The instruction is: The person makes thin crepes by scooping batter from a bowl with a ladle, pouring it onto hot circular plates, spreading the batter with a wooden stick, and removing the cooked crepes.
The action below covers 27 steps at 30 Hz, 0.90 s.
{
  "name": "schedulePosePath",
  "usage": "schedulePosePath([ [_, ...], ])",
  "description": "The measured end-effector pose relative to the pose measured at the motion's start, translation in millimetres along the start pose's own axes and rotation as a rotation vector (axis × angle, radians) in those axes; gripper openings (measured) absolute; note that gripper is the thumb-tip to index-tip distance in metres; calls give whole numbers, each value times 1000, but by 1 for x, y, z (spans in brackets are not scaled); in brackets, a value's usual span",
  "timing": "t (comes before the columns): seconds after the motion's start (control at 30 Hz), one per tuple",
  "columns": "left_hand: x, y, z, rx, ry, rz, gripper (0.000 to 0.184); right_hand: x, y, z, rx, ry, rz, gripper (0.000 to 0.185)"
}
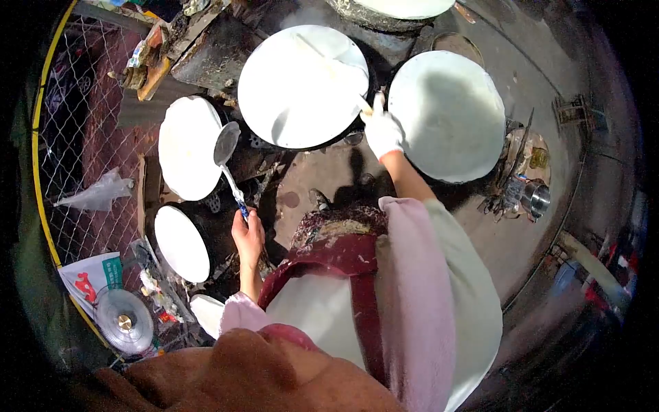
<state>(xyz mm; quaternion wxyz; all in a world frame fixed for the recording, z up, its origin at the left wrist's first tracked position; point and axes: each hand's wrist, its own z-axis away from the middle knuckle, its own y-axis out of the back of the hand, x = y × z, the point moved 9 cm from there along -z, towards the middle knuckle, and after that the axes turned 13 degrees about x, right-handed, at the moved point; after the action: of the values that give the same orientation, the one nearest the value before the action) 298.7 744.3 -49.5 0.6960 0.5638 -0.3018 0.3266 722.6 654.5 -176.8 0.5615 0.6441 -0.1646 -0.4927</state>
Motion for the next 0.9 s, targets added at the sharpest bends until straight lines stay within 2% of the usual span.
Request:
schedulePosePath([
  [0.03, -5, -4, -1, -14, -118, 25, 11, -8, -4, -28, 23, 20, 41, 65],
  [0.13, -11, 0, 5, 21, -108, -36, 10, -37, -7, -102, 116, 87, 129, 66],
  [0.17, -8, 1, 6, 47, -180, -65, 10, -58, 0, -116, 134, 133, 115, 68],
  [0.2, -11, 0, 7, 34, -154, -58, 9, -73, 9, -121, 166, 146, 103, 62],
  [0.27, -13, -4, 9, 6, -97, -39, 9, -99, 6, -102, 144, 292, -53, 56],
  [0.3, -12, -8, 9, -2, -109, -26, 8, -110, 40, -67, 380, 502, -495, 48],
  [0.37, 0, -10, 6, 11, -42, -73, 13, -92, 32, -12, 148, 402, -679, 54],
  [0.4, 4, -11, 3, 18, -9, -97, 16, -72, 31, 11, -60, 118, -989, 52],
  [0.43, 9, -14, -1, 1, -85, -100, 16, -53, 42, 31, -46, -58, -1137, 49],
  [0.47, 12, -20, -5, -8, -83, -64, 17, -15, 33, 45, 167, -115, -1062, 48],
  [0.5, 18, -26, -8, -33, -68, -47, 18, 38, -21, 59, 190, -376, -1257, 41],
  [0.53, 27, -35, -14, -57, -56, -26, 18, 40, -29, 80, -92, -558, -1324, 34],
  [0.6, 42, -59, -32, -146, -11, 89, 20, 22, -25, 109, -356, -692, -1266, 37],
  [0.63, 57, -74, -42, -184, -5, 126, 17, 15, -20, 106, -382, -677, -1268, 34],
  [0.67, 70, -88, -59, -218, -78, 131, 17, 23, -24, 92, -322, -606, -1272, 29],
  [0.73, 91, -123, -97, -318, -31, 227, 18, 20, 8, 61, -166, -508, -1221, 25],
  [0.8, 121, -159, -135, -321, -103, 157, 21, 27, 6, 52, -247, -566, -1158, 20],
  [0.9, 152, -226, -180, -501, -58, 267, 20, 14, 2, 68, -489, -605, -1137, 25],
])
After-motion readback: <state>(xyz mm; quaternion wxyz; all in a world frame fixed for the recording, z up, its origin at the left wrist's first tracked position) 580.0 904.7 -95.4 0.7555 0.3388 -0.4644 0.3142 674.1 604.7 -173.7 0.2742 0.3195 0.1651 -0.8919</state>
